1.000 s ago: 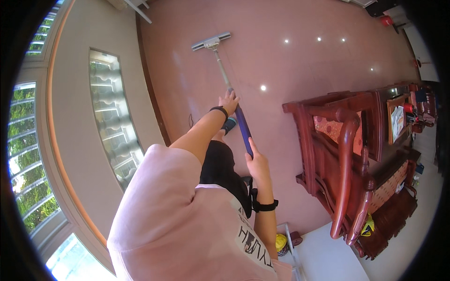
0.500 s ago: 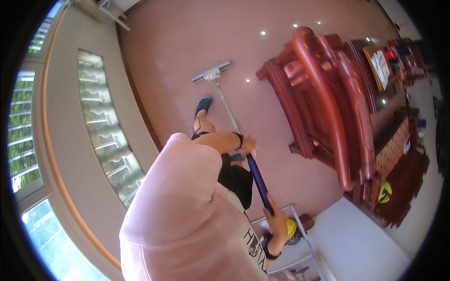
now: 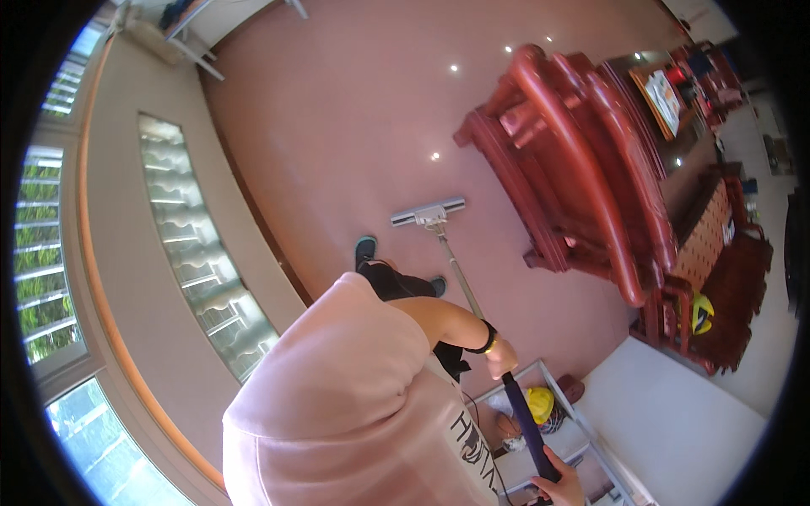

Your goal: The person mops a tiled floor in a living room using a flat mop. They move the mop back and forth across the floor, navigating around furniture including a dining table, chairs, a sofa, and a fan.

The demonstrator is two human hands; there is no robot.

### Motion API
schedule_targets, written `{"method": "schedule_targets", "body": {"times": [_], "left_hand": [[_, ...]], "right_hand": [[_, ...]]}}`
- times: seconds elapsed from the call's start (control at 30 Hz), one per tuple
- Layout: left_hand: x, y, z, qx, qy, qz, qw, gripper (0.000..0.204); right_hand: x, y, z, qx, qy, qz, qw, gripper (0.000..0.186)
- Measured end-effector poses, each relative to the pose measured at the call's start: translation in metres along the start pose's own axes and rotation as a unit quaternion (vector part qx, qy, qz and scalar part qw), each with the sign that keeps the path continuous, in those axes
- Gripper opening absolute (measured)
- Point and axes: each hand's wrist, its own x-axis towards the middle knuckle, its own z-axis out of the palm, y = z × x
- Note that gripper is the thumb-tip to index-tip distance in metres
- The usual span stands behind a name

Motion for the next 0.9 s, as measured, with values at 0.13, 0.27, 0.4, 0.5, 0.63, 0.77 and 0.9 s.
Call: {"method": "schedule_targets", "body": {"times": [0.13, 0.27, 0.4, 0.5, 0.63, 0.77, 0.9], "left_hand": [[-0.057, -0.022, -0.014, 0.000, 0.040, -0.041, 0.998, 0.029], [-0.156, -0.083, -0.011, -0.026, 0.075, -0.089, 0.993, 0.029], [-0.265, -0.222, 0.047, -0.131, 0.053, -0.157, 0.977, 0.028], [-0.382, -0.247, 0.069, -0.045, 0.095, -0.301, 0.948, 0.023], [-0.505, -0.307, 0.135, -0.007, 0.153, -0.432, 0.889, 0.027], [-0.566, -0.285, 0.160, -0.067, 0.259, -0.526, 0.807, 0.027], [-0.574, -0.262, 0.190, -0.071, 0.347, -0.544, 0.760, 0.021]], "right_hand": [[0.031, -0.047, 0.004, -0.052, -0.034, -0.032, 0.998, 0.060], [0.083, -0.137, 0.056, -0.013, -0.076, 0.034, 0.996, 0.069], [0.176, -0.190, 0.126, -0.132, -0.127, -0.108, 0.977, 0.052], [0.231, -0.238, 0.204, -0.128, -0.146, -0.155, 0.969, 0.052], [0.307, -0.278, 0.305, -0.166, -0.165, -0.294, 0.927, 0.054], [0.354, -0.290, 0.387, -0.227, -0.155, -0.393, 0.878, 0.061], [0.343, -0.294, 0.412, -0.274, -0.151, -0.401, 0.861, 0.069]]}}
